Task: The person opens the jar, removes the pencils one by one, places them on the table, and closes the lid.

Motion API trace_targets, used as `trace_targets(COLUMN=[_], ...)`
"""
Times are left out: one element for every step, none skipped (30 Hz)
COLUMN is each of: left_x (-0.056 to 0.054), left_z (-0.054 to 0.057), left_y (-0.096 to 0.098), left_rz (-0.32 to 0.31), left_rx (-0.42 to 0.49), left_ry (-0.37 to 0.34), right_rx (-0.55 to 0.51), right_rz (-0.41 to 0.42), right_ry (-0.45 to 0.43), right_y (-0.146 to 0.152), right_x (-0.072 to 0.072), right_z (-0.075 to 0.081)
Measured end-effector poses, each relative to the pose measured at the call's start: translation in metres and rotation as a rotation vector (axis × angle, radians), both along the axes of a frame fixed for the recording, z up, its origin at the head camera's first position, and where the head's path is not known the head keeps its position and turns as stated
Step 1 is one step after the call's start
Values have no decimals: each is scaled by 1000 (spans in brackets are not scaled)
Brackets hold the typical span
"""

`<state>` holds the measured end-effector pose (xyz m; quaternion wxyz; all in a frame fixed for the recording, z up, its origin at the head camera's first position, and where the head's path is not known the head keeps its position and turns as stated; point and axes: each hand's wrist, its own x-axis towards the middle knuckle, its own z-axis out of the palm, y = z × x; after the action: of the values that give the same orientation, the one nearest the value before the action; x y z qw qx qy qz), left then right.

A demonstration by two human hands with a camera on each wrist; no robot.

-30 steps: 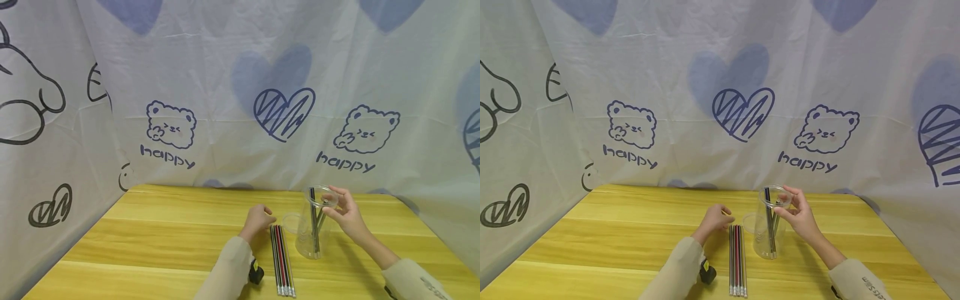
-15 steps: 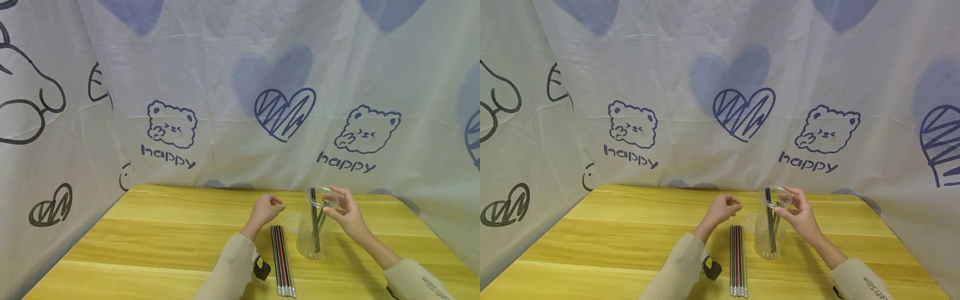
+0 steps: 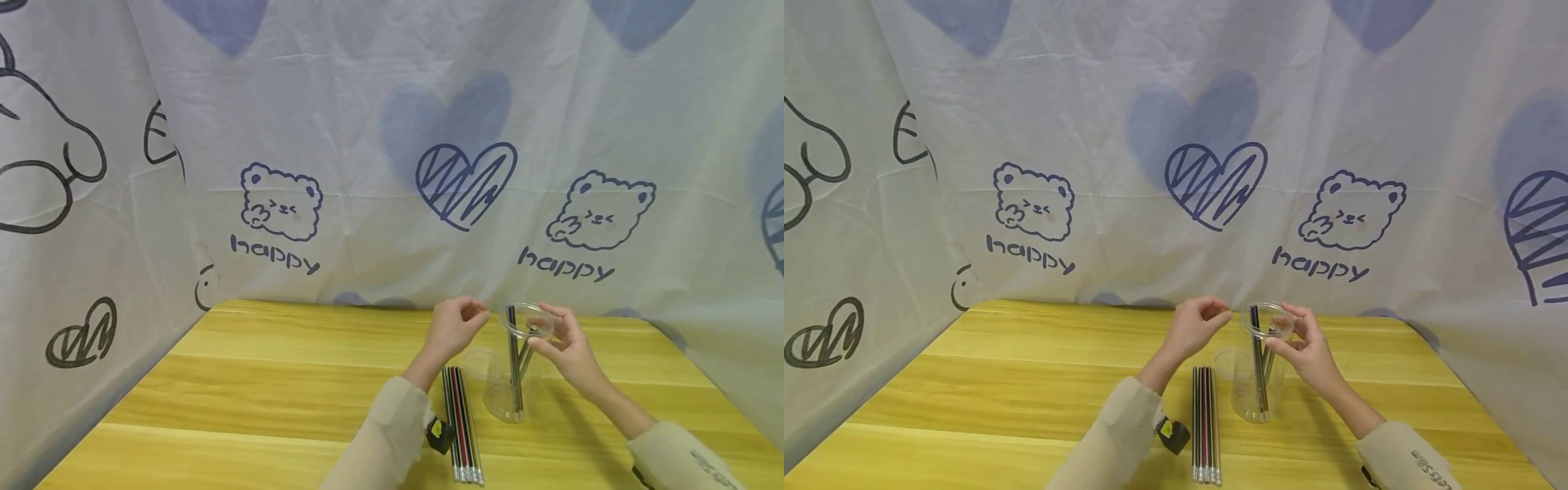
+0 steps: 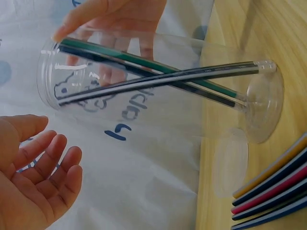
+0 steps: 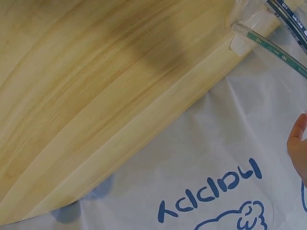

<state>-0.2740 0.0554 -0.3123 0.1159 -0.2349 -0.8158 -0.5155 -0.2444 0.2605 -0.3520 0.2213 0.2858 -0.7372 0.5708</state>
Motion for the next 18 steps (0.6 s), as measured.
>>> trace_targets(left_x=[1, 2, 3, 3, 4, 5, 5, 5, 5, 5, 5, 5, 5, 5, 5, 5, 5, 5], left_z=[2, 3, 5, 5, 6, 7, 7, 7, 7, 7, 7, 8, 8, 8, 9, 9, 9, 9], left_y=[1, 3, 4, 5, 6, 6, 7, 7, 8, 8, 9, 9, 10, 10, 11, 11, 11, 12], left_rz=[-5, -11, -17, -20, -21, -22, -24, -25, -26, -25, -26, -27, -29, -31, -33, -34, -36, -37], left_rx=[-3, -4, -11, -21, -35, -53, -69, -87, -106, -122, -135, -145, -152, -158, -162, -168, -172, -180], left_ry=[12, 23, 36, 51, 71, 96, 118, 136, 156, 171, 184, 192, 198, 204, 206, 209, 211, 216], right_rx=[0, 3, 5, 9, 16, 26, 35, 42, 50, 58, 66, 70, 73, 76, 82, 85, 86, 87], right_rz=[3, 3, 4, 5, 2, -2, -6, -10, -13, -17, -22, -25, -27, -27, -27, -23, -17, -11], right_ry=[-1, -2, -5, -9, -12, -16, -20, -25, -28, -33, -37, -40, -43, -45, -45, -45, -44, -43], right_y=[0, 0, 1, 1, 1, 2, 2, 2, 3, 3, 3, 4, 4, 4, 5, 5, 6, 6], right_x=[0, 0, 0, 0, 1, 1, 1, 1, 1, 1, 1, 1, 1, 1, 0, 0, -1, -1], right_z=[0, 1, 1, 2, 2, 3, 3, 3, 4, 4, 4, 4, 4, 4, 4, 5, 5, 5])
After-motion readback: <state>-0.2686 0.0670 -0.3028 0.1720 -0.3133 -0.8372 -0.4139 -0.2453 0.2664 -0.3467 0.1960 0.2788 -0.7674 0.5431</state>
